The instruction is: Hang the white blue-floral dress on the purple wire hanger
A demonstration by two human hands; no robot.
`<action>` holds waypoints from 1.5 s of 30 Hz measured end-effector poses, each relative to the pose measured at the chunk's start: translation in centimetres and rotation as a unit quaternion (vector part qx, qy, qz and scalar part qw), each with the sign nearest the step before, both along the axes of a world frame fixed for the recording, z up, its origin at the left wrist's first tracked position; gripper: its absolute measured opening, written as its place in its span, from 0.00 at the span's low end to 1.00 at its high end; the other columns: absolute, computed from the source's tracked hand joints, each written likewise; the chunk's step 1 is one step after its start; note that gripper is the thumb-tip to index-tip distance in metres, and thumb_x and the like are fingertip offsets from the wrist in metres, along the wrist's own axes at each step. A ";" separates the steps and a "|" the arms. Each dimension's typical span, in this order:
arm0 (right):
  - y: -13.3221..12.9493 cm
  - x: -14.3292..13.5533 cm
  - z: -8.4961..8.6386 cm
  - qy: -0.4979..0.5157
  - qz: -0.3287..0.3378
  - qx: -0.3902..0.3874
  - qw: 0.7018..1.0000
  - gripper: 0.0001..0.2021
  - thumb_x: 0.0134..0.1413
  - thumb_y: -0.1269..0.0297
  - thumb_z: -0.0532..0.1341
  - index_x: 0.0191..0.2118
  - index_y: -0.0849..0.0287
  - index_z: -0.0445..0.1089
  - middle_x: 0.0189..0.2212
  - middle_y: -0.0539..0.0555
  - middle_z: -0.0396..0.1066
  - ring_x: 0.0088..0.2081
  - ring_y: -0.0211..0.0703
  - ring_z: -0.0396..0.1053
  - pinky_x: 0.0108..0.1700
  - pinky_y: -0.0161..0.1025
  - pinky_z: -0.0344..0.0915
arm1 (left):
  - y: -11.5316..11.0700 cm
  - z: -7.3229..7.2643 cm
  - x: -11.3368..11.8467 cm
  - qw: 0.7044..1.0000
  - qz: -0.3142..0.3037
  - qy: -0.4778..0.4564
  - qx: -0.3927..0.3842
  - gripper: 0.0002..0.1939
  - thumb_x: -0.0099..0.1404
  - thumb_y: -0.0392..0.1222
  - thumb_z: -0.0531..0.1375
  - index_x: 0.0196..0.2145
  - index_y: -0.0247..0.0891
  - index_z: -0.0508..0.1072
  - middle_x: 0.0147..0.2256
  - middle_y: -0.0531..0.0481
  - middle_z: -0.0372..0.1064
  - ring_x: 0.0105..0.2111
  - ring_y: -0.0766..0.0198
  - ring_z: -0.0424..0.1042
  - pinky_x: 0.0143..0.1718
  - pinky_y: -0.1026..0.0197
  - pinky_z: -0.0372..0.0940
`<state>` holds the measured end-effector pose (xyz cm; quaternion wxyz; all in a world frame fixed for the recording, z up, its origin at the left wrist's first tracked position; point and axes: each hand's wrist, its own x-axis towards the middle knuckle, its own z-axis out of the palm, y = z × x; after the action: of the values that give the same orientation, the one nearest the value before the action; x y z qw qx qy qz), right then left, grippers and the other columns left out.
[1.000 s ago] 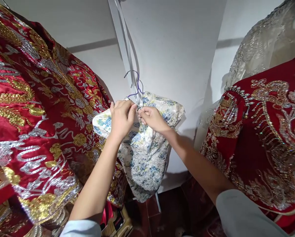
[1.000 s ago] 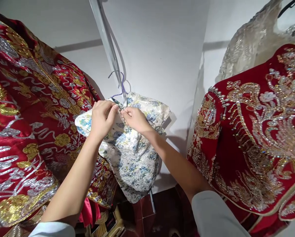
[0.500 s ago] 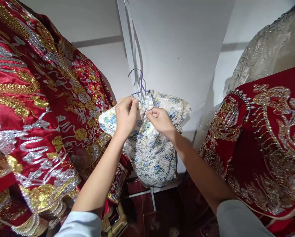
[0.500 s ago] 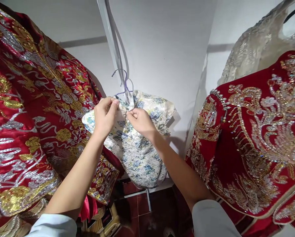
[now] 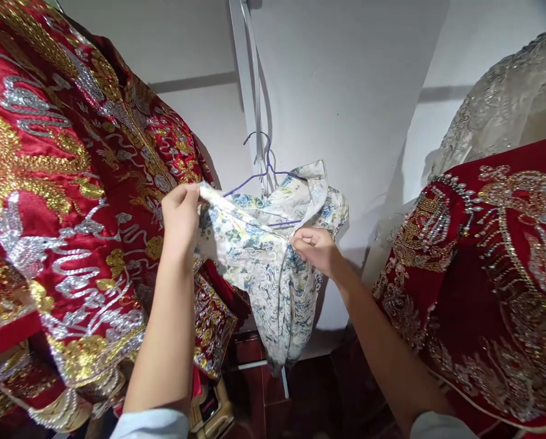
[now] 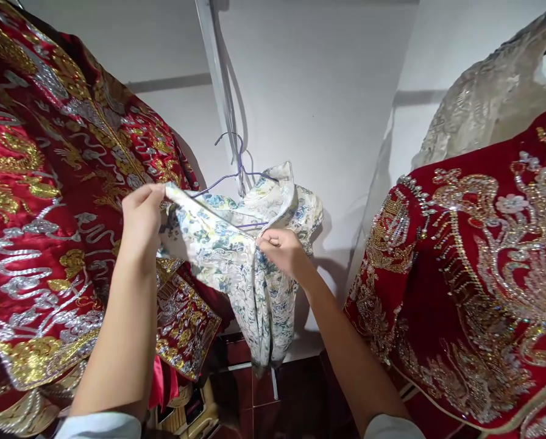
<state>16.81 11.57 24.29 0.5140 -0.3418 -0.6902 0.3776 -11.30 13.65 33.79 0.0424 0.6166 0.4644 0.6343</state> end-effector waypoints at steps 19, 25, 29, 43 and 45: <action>-0.4 -0.4 -5.3 0.067 -0.085 0.028 0.994 0.17 0.59 0.60 0.59 0.20 0.55 0.61 0.19 0.48 0.61 0.25 0.41 0.61 0.32 0.39 0.57 | -4.0 -10.8 7.8 0.863 -0.241 -0.418 -0.149 0.20 0.63 0.54 0.57 0.45 0.40 0.78 0.41 0.44 0.79 0.48 0.51 0.76 0.51 0.51 0.70; -0.6 -0.1 -6.9 0.123 -0.131 -0.007 0.984 0.18 0.58 0.58 0.59 0.19 0.54 0.59 0.18 0.48 0.59 0.24 0.41 0.58 0.30 0.39 0.54 | -4.2 -10.4 5.7 0.965 -0.097 -0.190 -0.150 0.11 0.59 0.46 0.60 0.34 0.38 0.78 0.39 0.46 0.79 0.45 0.51 0.75 0.49 0.54 0.68; -1.0 -0.3 -6.3 0.135 -0.123 -0.004 0.983 0.18 0.60 0.57 0.59 0.21 0.54 0.60 0.18 0.48 0.59 0.24 0.41 0.57 0.30 0.39 0.54 | -3.5 -9.5 2.6 0.962 -0.095 0.049 -0.252 0.09 0.57 0.44 0.58 0.27 0.37 0.77 0.35 0.43 0.79 0.44 0.45 0.75 0.49 0.50 0.67; -1.7 -1.1 -13.2 0.150 -0.095 -0.124 0.976 0.18 0.55 0.52 0.62 0.20 0.55 0.63 0.17 0.48 0.61 0.23 0.40 0.58 0.31 0.39 0.55 | -3.4 -2.8 4.7 0.901 -0.363 -0.230 -0.065 0.33 0.65 0.51 0.62 0.64 0.52 0.57 0.65 0.39 0.61 0.61 0.47 0.66 0.58 0.43 0.65; -2.5 -1.9 -15.0 0.169 -0.085 -0.159 0.969 0.17 0.53 0.51 0.63 0.20 0.56 0.65 0.16 0.47 0.61 0.22 0.39 0.58 0.31 0.39 0.54 | -3.3 -2.8 5.4 0.906 -0.370 -0.195 -0.067 0.33 0.64 0.47 0.63 0.65 0.51 0.57 0.64 0.41 0.62 0.61 0.48 0.67 0.60 0.45 0.63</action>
<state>14.87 9.11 9.29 0.5923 -0.4077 -0.4933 0.4896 -5.94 10.35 30.95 0.4048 0.6042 0.2263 0.6480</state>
